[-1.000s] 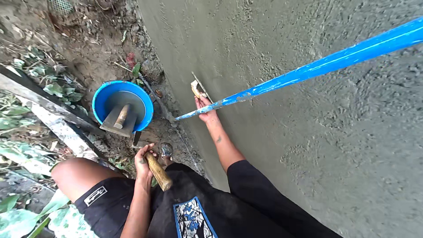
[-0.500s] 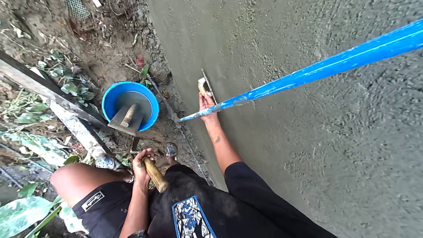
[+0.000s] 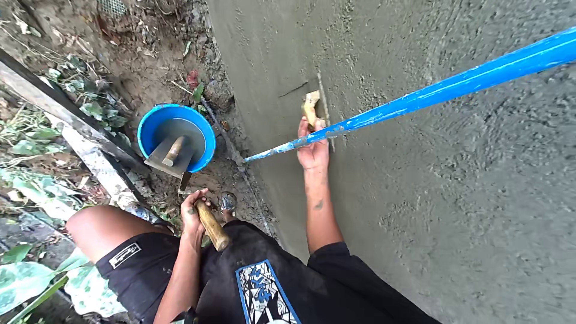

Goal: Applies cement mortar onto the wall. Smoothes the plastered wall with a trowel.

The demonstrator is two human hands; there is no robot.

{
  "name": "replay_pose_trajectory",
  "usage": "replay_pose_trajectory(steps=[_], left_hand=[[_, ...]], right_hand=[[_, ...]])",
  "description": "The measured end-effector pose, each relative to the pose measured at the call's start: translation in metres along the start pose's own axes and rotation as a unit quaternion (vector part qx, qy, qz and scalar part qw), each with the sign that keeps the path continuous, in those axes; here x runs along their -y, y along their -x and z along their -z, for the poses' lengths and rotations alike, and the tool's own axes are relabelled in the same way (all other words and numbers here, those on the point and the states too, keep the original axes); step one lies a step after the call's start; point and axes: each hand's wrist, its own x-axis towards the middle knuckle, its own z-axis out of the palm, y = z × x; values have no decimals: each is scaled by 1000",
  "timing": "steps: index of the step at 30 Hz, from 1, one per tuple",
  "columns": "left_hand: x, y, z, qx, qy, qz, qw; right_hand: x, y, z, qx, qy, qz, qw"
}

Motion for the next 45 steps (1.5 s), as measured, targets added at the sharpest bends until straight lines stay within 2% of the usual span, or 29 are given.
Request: replay_pose_trajectory(steps=[3,6,9,11,14,16,20,23,26,32,37,39,42,45], left_hand=[[0,-4,-1,8,-4,10,1000],[-1,-4,-3,12,-1,10,1000],[-2,-3,-5,14,4,11,1000],[-2,-5,-3,14,5,15,1000],[-2,-7,3,17,-4,12,1000],[-3,-6,6,11,-6,7,1000],[-4,-4,15,-15,-17,8,1000],[-2,-6,19,-21,-24,2,999],[-2,-6,22,-31,-21,-1,999],[0,-5,12,-26,-16,-14,999],[-1,-5,4,-14,3,-10,1000],[-1,-9,-1,-8,1,-8,1000],[-3,-15,-10,17,-3,-10,1000],[-6,-24,-22,40,-16,-9,999]], right_hand=[[36,27,-20,74,-1,23,997],[65,52,-40,160,7,86,983],[66,57,-40,199,1,94,976],[45,41,-26,164,36,51,984],[0,-3,-5,43,132,-24,990],[-25,-36,4,-7,156,-78,985],[-61,-85,9,-118,77,-122,982],[-72,-100,7,-126,21,-116,985],[-63,-89,1,-100,5,-74,992],[-6,-37,-44,-80,29,-7,996],[45,20,-66,72,31,24,997],[73,50,-83,119,47,74,989],[121,102,-95,194,147,203,948],[155,145,-83,159,268,379,871]])
